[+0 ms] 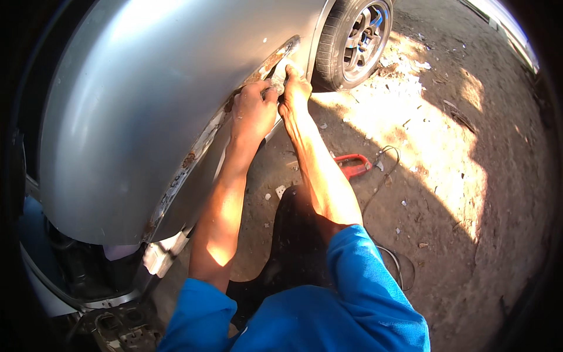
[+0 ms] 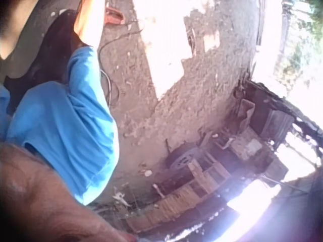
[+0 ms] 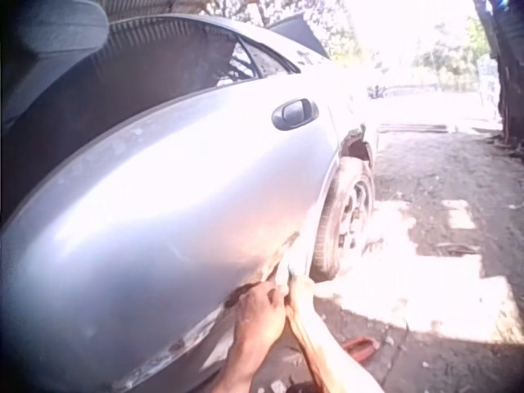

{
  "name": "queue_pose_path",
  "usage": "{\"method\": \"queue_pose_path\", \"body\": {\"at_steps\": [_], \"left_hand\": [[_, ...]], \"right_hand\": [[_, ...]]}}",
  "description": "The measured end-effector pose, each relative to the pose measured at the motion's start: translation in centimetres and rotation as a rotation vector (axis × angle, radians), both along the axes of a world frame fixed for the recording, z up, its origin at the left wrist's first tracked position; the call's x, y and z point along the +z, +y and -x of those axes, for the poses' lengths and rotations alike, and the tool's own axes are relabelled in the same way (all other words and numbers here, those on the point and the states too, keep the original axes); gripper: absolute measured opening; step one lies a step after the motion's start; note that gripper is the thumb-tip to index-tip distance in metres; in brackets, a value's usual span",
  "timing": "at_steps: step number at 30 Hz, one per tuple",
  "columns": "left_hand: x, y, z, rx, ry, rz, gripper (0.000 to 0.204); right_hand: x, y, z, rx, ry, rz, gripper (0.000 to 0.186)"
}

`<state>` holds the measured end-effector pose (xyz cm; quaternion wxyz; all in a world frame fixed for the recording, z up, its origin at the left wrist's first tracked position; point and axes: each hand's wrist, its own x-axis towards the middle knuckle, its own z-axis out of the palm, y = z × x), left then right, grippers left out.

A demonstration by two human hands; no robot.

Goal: Using a heat gun and scraper to repair damage on a car's side panel.

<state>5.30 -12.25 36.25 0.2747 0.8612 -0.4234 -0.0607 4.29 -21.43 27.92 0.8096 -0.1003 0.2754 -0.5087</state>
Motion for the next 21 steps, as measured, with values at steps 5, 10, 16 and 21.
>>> {"method": "queue_pose_path", "body": {"at_steps": [5, 10, 16, 21], "left_hand": [[-1.4, -0.1, 0.2, -0.055, -0.032, 0.176, 0.027], [-3.7, -0.7, -0.6, -0.095, -0.014, 0.119, 0.031], [-7.4, 16.6, -0.3, 0.142, 0.197, 0.384, 0.037], [-5.9, 40.5, -1.4, 0.551, 0.103, 0.367, 0.032]], "right_hand": [[-1.4, -1.6, -0.5, -0.036, 0.107, 0.057, 0.018], [-2.2, -2.8, -1.1, 0.035, 0.252, 0.169, 0.037], [-6.1, 9.3, 1.9, 0.688, 0.43, 0.614, 0.036], [-9.3, 19.9, 5.3, 0.947, 0.606, 0.835, 0.023]]}}
